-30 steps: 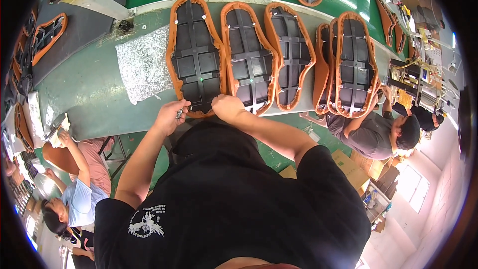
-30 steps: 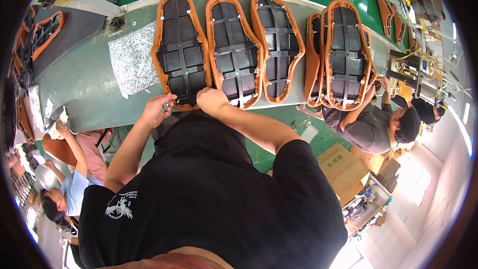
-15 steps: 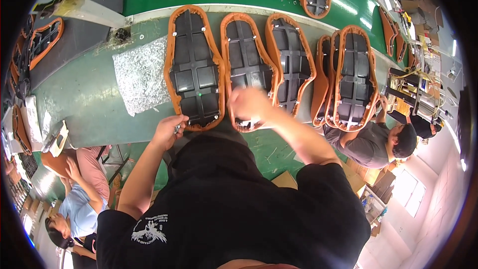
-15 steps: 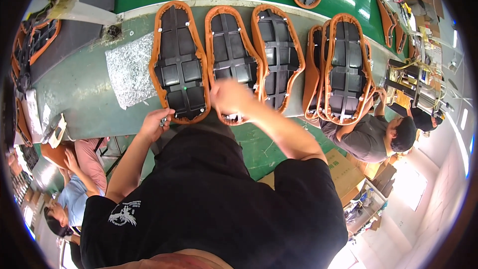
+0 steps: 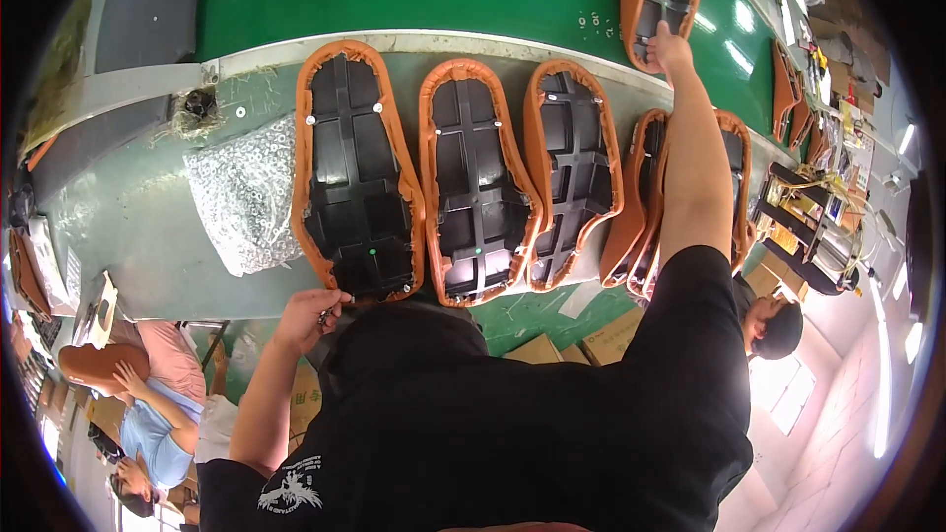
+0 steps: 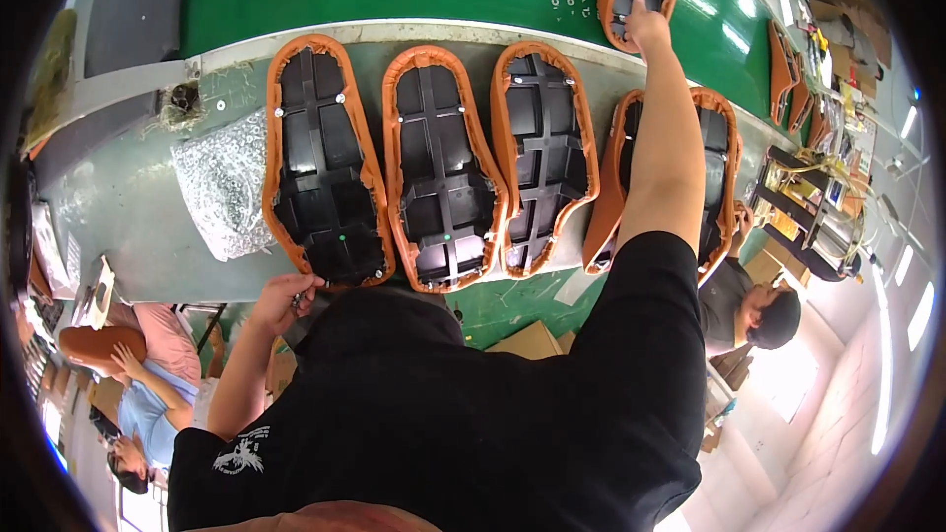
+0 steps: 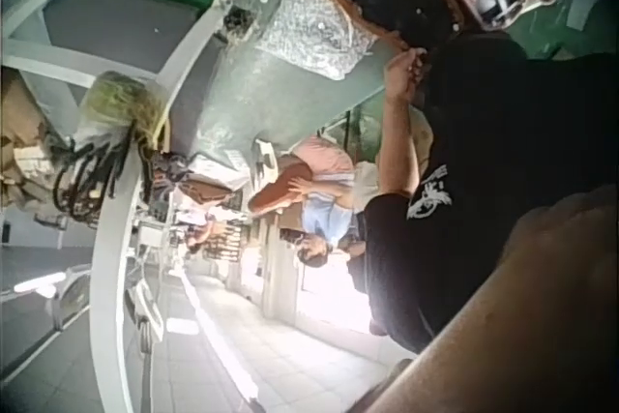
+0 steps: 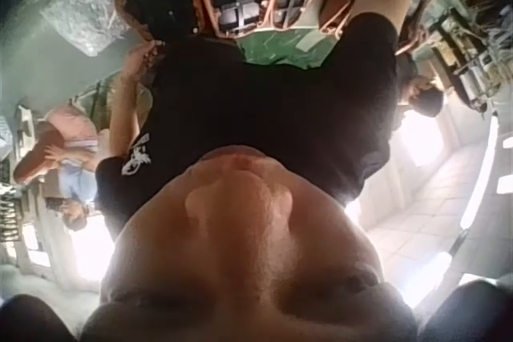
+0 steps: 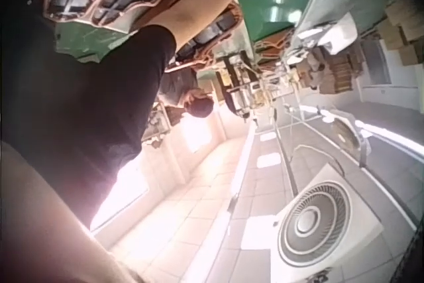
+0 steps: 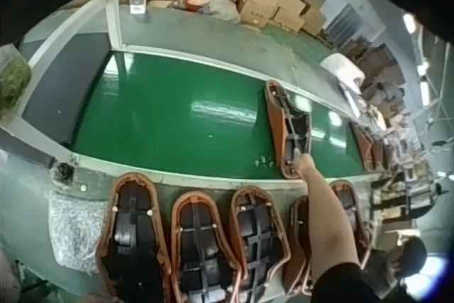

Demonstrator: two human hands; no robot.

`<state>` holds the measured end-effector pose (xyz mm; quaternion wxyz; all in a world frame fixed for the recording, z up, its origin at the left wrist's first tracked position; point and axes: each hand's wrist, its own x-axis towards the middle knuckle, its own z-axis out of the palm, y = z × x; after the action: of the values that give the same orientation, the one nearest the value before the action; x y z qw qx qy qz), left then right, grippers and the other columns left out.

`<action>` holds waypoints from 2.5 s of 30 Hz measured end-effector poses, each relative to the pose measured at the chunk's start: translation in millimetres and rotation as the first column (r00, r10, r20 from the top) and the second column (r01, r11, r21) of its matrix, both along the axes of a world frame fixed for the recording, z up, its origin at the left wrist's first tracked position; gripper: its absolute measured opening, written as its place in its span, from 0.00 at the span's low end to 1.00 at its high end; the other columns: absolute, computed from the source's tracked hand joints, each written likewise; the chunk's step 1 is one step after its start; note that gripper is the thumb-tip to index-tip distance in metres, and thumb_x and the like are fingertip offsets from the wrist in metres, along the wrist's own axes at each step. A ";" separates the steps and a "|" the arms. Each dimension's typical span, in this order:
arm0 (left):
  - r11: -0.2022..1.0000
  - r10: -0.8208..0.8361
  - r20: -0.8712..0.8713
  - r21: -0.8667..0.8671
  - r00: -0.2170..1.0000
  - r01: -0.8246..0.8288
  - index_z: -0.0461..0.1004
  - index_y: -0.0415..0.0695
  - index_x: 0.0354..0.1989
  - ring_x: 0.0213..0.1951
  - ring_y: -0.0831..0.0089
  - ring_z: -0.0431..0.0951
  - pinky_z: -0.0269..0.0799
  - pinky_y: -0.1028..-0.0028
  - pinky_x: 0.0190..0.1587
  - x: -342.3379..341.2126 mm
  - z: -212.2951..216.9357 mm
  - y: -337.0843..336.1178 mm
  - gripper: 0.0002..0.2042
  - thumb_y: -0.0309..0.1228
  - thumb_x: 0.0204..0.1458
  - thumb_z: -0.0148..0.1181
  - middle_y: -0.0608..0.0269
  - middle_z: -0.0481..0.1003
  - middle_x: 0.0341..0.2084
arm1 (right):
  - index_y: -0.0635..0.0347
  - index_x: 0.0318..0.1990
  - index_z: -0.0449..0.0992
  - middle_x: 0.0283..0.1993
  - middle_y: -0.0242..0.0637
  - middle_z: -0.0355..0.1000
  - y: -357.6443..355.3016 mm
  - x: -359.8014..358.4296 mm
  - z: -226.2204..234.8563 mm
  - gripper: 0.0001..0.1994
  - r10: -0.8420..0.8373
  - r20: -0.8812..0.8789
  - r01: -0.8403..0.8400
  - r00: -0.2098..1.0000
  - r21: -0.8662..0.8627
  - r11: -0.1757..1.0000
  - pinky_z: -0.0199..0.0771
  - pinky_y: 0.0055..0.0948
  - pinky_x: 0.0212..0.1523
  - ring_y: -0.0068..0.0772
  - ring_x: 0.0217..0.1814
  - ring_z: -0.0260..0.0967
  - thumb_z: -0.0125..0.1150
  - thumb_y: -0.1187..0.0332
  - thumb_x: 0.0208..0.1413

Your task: Assembling the bases of vehicle seats by inserting small metal pins and components into pre-drilled holes.

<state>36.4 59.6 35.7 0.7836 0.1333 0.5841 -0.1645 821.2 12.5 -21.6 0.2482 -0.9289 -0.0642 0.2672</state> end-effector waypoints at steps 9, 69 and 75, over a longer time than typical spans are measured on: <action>0.995 -0.060 0.001 -0.079 0.998 0.060 0.81 0.37 0.39 0.22 0.78 0.67 0.60 0.78 0.26 4.1 -8.6 9.9 0.11 0.35 0.60 0.62 0.69 0.72 0.22 | 0.65 0.40 0.79 0.32 0.37 0.78 9.9 23.8 4.3 0.29 0.067 0.138 -0.055 0.988 -0.091 0.994 0.79 0.31 0.35 0.33 0.32 0.76 0.47 0.43 0.66; 0.923 0.355 0.044 0.140 0.934 -0.357 0.76 0.43 0.36 0.24 0.76 0.69 0.66 0.76 0.24 -85.1 -25.9 -109.1 0.16 0.42 0.67 0.52 0.68 0.71 0.24 | 0.57 0.35 0.75 0.37 0.37 0.71 -100.5 -664.1 45.7 0.04 0.877 0.471 -0.995 -0.096 -0.027 -0.094 0.79 0.36 0.46 0.41 0.46 0.73 0.57 0.71 0.51; 0.932 0.321 0.063 0.159 0.945 -0.327 0.76 0.43 0.36 0.23 0.78 0.69 0.66 0.77 0.23 -86.4 -22.7 -103.1 0.16 0.43 0.67 0.51 0.69 0.71 0.23 | 0.60 0.38 0.75 0.38 0.36 0.73 -101.0 -656.0 50.9 0.07 0.885 0.377 -0.961 -0.273 -0.147 -0.234 0.80 0.34 0.44 0.37 0.45 0.75 0.57 0.71 0.51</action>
<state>-50.0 -43.5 13.0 0.7962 0.1035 0.5958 0.0188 165.2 -88.5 29.3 0.0278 -0.5216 -0.8334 0.1808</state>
